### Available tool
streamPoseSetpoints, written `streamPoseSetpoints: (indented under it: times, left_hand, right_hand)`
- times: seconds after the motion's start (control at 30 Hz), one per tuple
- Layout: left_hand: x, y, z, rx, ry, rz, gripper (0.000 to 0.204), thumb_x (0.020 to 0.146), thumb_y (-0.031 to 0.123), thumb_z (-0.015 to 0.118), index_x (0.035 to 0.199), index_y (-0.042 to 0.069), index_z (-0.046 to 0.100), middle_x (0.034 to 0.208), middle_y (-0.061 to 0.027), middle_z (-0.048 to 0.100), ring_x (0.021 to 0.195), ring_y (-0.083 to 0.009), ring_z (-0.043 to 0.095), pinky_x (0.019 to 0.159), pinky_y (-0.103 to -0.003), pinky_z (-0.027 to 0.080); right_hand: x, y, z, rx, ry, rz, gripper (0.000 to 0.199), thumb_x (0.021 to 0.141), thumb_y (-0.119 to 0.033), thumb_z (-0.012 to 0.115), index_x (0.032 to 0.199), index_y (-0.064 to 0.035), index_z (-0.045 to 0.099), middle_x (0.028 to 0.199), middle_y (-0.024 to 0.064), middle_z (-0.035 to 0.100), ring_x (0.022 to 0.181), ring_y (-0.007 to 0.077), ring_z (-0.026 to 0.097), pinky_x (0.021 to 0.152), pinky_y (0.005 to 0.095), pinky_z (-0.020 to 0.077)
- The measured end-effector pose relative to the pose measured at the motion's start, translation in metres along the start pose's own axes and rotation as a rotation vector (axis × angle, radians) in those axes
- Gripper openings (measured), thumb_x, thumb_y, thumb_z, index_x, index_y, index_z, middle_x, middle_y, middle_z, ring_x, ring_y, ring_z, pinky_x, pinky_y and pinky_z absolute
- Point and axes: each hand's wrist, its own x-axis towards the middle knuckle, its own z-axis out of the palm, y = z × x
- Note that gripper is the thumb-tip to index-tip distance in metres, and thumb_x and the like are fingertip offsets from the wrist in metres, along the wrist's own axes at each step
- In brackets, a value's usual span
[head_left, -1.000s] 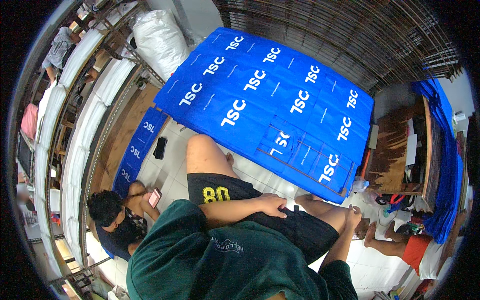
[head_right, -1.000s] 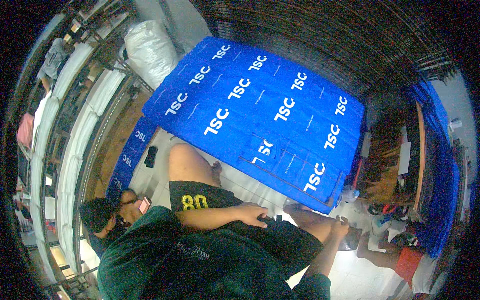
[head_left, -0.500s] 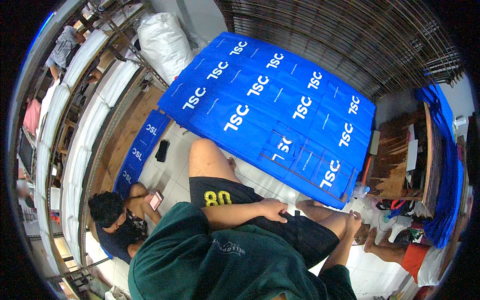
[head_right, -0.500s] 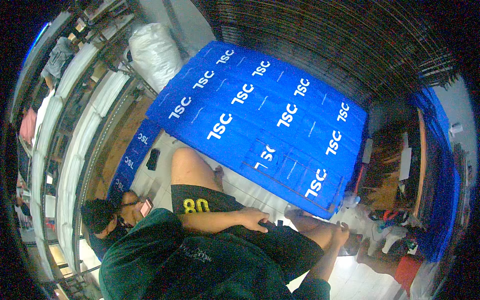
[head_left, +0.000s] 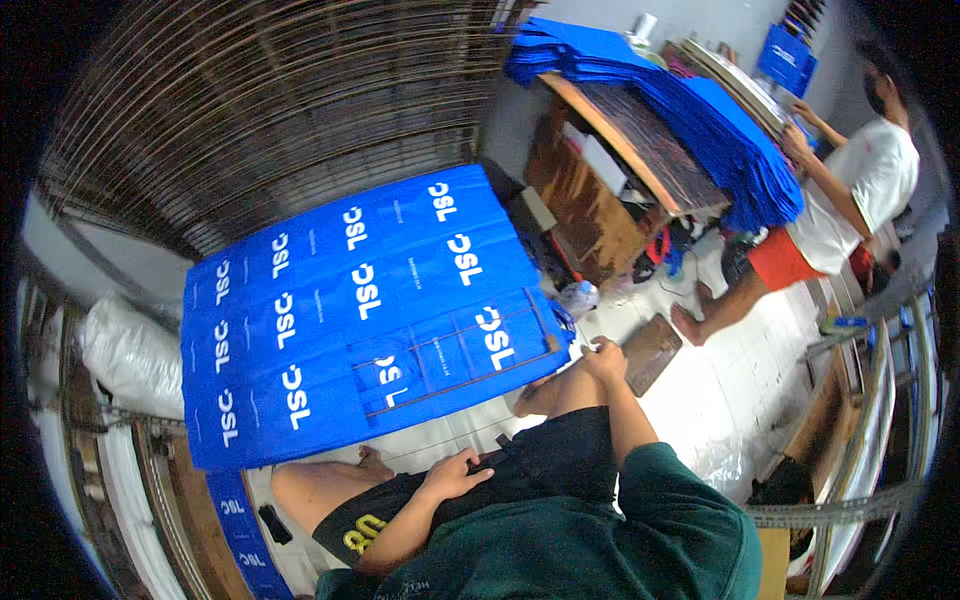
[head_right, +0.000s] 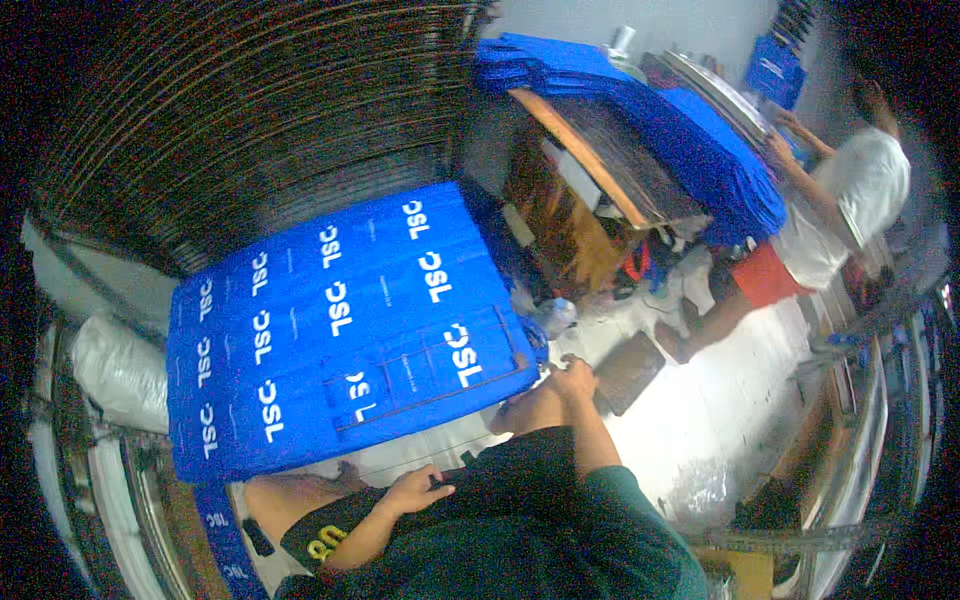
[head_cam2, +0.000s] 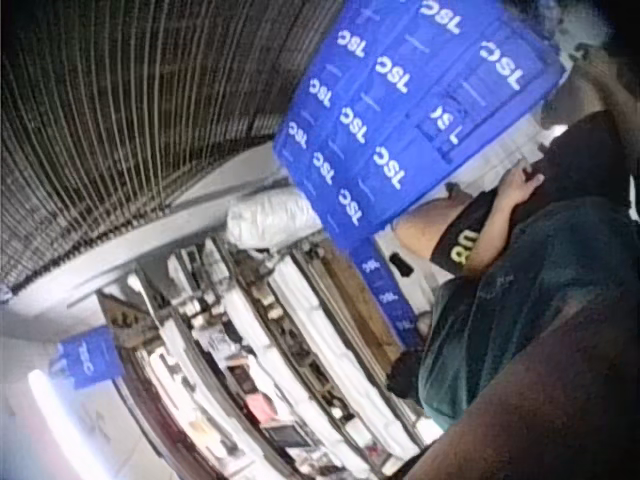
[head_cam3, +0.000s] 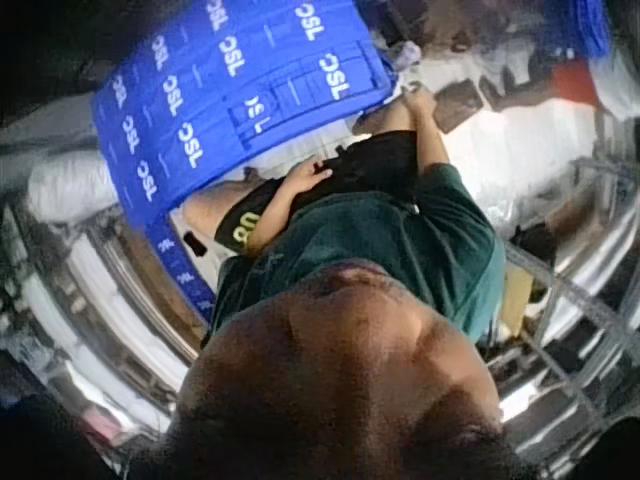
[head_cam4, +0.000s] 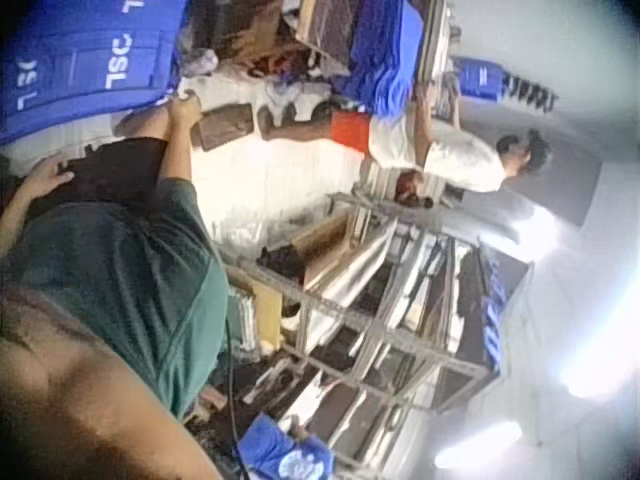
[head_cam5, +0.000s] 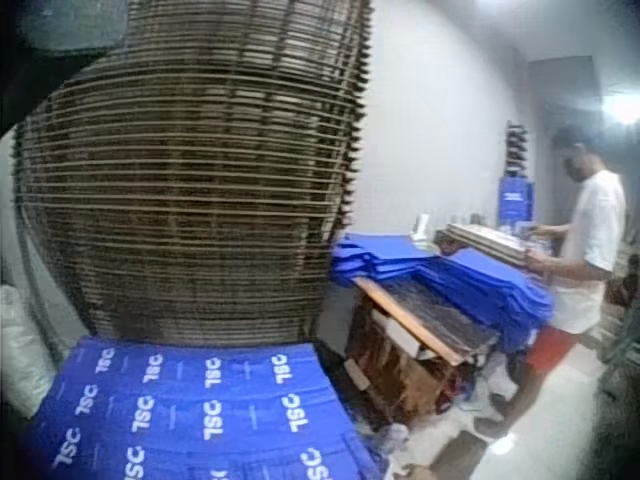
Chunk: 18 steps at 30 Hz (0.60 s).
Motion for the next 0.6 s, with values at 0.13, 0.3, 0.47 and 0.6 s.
streamPoseSetpoints:
  times: [0.13, 0.3, 0.47, 0.6]
  left_hand:
    - [0.001, 0.011, -0.006, 0.067, -0.009, -0.020, 0.048, 0.077, 0.054, 0.061, 0.096, 0.011, 0.053, 0.069, -0.0096, 0.056, 0.065, -0.0230, 0.056, 0.059, -0.037, 0.043]
    - [0.000, 0.014, -0.007, 0.002, -0.065, -0.101, 0.053, 0.073, 0.056, 0.064, 0.096, 0.008, 0.056, 0.073, -0.0125, 0.060, 0.072, -0.0270, 0.060, 0.066, -0.038, 0.046]
    - [0.001, 0.010, -0.005, 0.013, -0.079, -0.124, 0.053, 0.073, 0.055, 0.064, 0.096, 0.008, 0.056, 0.074, -0.0112, 0.059, 0.073, -0.0257, 0.060, 0.066, -0.038, 0.045]
    - [0.002, 0.018, -0.009, 0.018, -0.112, -0.169, 0.053, 0.073, 0.056, 0.064, 0.097, 0.009, 0.056, 0.076, -0.0113, 0.060, 0.075, -0.0265, 0.060, 0.067, -0.037, 0.045]
  right_hand:
    - [-0.007, 0.003, -0.009, 0.036, -0.012, 0.041, 0.043, 0.071, -0.042, 0.066, 0.104, -0.0151, 0.063, 0.098, 0.0116, 0.065, 0.100, 0.0293, 0.058, 0.089, 0.0495, 0.0389]
    - [-0.001, 0.010, -0.001, 0.051, -0.026, 0.045, 0.042, 0.070, -0.042, 0.067, 0.103, -0.0155, 0.064, 0.097, 0.0124, 0.065, 0.099, 0.0291, 0.059, 0.087, 0.0487, 0.0400]
    - [-0.003, 0.008, 0.000, 0.045, -0.009, 0.019, 0.042, 0.070, -0.041, 0.067, 0.103, -0.0160, 0.064, 0.101, 0.0121, 0.064, 0.100, 0.0295, 0.058, 0.088, 0.0468, 0.0405]
    - [-0.007, 0.000, -0.009, 0.017, 0.010, 0.029, 0.042, 0.071, -0.041, 0.066, 0.104, -0.0161, 0.064, 0.100, 0.0125, 0.065, 0.099, 0.0284, 0.060, 0.089, 0.0440, 0.0417]
